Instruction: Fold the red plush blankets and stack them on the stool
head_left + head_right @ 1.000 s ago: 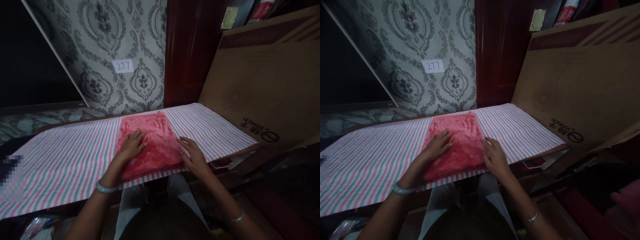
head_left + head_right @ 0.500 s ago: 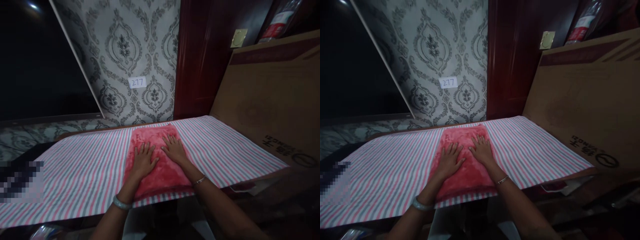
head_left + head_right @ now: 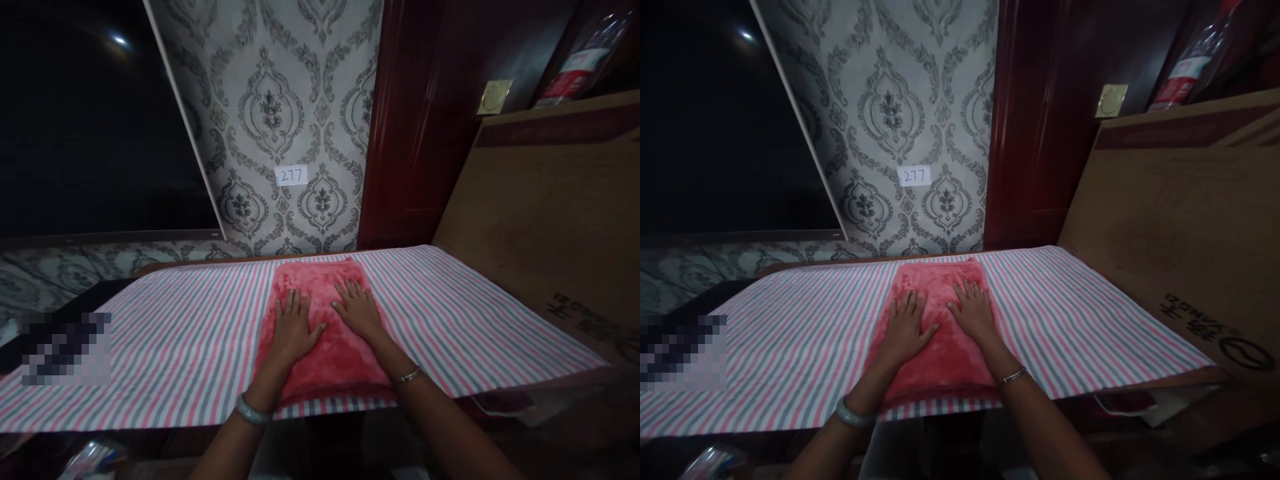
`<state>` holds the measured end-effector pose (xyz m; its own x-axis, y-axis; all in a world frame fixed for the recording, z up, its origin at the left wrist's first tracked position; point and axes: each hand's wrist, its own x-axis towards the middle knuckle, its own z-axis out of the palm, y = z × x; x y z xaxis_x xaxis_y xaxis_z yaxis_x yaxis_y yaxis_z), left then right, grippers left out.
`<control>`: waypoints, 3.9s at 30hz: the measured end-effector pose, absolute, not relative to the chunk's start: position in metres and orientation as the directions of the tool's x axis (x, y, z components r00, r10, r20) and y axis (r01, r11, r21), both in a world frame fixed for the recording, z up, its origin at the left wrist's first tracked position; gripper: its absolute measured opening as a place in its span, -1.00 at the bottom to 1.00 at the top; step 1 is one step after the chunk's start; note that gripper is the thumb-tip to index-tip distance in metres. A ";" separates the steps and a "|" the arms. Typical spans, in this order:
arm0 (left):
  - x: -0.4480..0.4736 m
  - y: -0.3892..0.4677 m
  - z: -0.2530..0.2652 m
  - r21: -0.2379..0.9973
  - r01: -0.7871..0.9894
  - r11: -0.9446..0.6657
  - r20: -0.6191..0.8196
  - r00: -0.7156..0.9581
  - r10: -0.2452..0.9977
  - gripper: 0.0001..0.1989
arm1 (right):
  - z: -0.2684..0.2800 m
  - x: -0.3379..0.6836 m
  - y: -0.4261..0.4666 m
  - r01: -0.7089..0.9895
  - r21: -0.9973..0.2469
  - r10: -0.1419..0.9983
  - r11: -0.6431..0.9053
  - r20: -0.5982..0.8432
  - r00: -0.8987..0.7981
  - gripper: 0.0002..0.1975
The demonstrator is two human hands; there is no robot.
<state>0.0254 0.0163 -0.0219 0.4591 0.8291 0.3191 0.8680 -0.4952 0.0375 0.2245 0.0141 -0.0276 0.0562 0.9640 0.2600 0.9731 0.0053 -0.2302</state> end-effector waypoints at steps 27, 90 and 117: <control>0.028 0.013 -0.016 0.058 0.901 -0.431 0.259 0.403 0.878 -0.27 | -0.030 0.223 0.015 0.965 -0.260 0.969 -0.028 0.230 0.090 -0.41; 0.060 0.135 -0.008 0.175 0.954 -0.244 0.270 0.191 0.944 -0.45 | -0.001 0.232 0.110 0.857 -0.432 0.875 -0.280 0.252 0.414 -0.67; 0.054 0.143 -0.003 0.322 0.943 -0.084 0.057 0.069 0.996 -0.39 | -0.013 0.254 0.138 0.835 -0.448 0.893 -0.319 0.154 0.423 -0.61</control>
